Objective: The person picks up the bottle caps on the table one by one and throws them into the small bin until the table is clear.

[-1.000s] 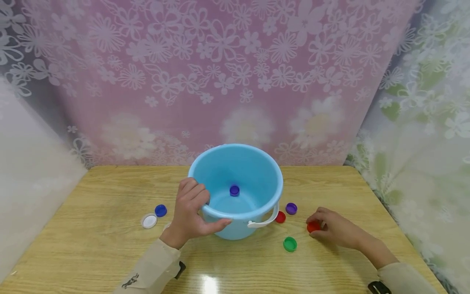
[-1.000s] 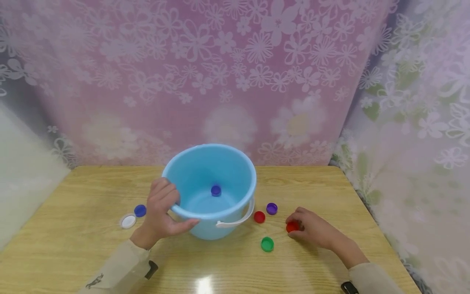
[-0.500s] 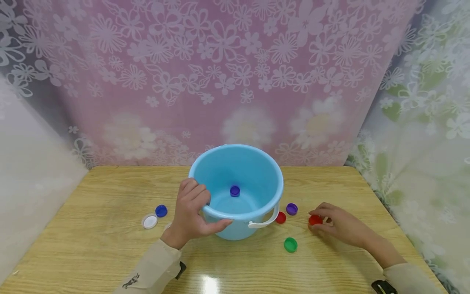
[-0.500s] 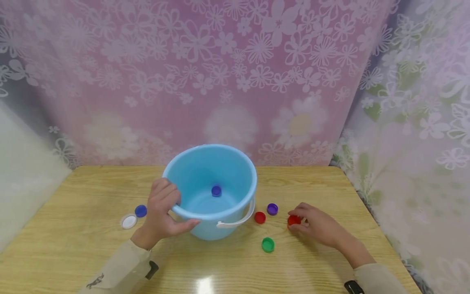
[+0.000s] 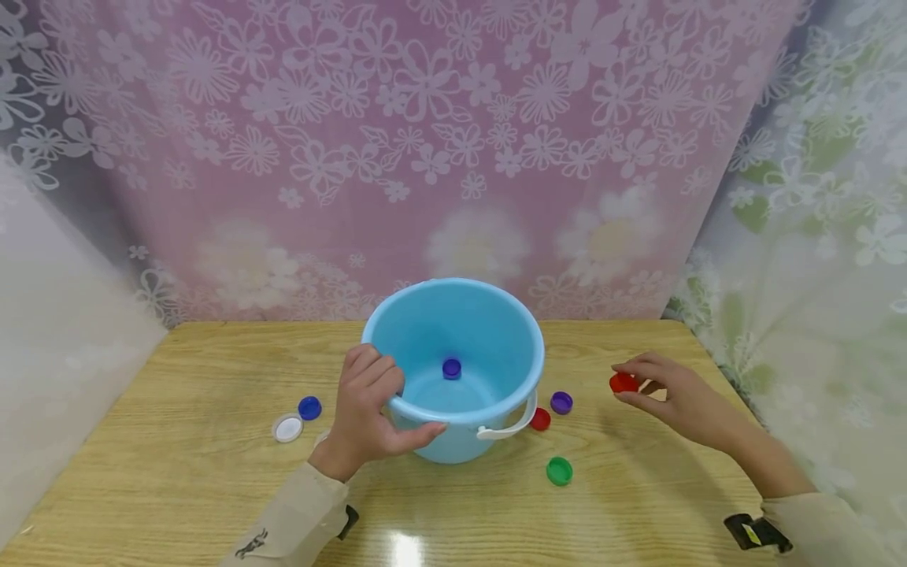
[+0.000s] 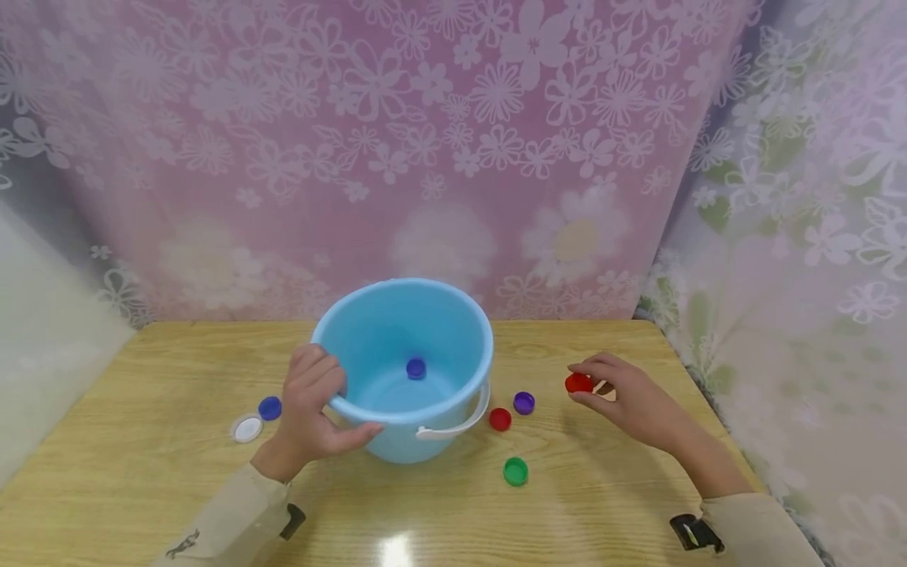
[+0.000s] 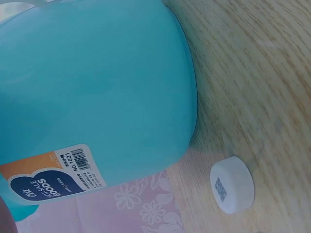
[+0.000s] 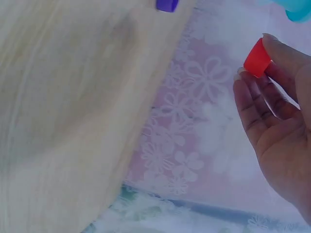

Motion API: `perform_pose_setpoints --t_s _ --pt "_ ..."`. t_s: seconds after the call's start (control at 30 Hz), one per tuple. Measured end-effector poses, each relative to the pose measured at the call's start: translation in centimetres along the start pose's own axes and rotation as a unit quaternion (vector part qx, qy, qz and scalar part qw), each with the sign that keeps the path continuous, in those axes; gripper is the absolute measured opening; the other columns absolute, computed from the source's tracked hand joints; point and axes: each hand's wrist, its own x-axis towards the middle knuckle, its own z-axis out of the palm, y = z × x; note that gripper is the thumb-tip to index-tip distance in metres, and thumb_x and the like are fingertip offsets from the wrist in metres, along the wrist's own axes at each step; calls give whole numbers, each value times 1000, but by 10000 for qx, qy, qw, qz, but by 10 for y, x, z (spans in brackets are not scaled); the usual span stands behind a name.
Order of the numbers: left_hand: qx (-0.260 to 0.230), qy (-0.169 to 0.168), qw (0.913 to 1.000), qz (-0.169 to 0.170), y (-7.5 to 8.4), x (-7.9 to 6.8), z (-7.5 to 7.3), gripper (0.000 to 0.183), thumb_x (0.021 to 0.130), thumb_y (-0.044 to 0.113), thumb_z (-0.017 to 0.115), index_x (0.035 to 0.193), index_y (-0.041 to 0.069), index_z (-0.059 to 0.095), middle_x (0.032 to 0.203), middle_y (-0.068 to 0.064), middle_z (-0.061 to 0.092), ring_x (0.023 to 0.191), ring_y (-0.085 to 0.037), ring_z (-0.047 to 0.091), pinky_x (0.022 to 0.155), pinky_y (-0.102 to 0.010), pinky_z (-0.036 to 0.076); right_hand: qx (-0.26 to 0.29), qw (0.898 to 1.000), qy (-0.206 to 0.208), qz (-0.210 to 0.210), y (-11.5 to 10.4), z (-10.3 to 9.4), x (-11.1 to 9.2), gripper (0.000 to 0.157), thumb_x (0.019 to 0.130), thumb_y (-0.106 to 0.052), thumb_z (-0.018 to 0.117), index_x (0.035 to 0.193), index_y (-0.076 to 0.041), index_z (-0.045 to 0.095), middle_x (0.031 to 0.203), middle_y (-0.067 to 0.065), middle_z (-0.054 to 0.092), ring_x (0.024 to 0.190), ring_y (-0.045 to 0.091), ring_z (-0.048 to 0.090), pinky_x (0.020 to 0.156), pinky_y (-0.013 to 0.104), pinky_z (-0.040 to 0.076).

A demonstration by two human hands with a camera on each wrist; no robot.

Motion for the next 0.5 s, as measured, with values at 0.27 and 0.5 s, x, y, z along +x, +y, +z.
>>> perform_pose_setpoints --t_s 0.27,0.5 --pt "-13 3 10000 7 0 1 1 59 78 64 60 63 15 30 61 2 32 60 -17 28 69 -39 26 -87 9968 685 -409 -6 -18 10 40 79 -5 76 117 -7 62 106 2 63 80 9 62 68 24 52" --pt "5 22 10000 2 0 1 1 59 78 64 60 63 15 29 60 3 31 60 -16 28 69 -39 26 -216 9953 822 -470 -13 -29 19 40 79 -4 76 117 -4 63 109 5 61 79 8 61 67 18 50"
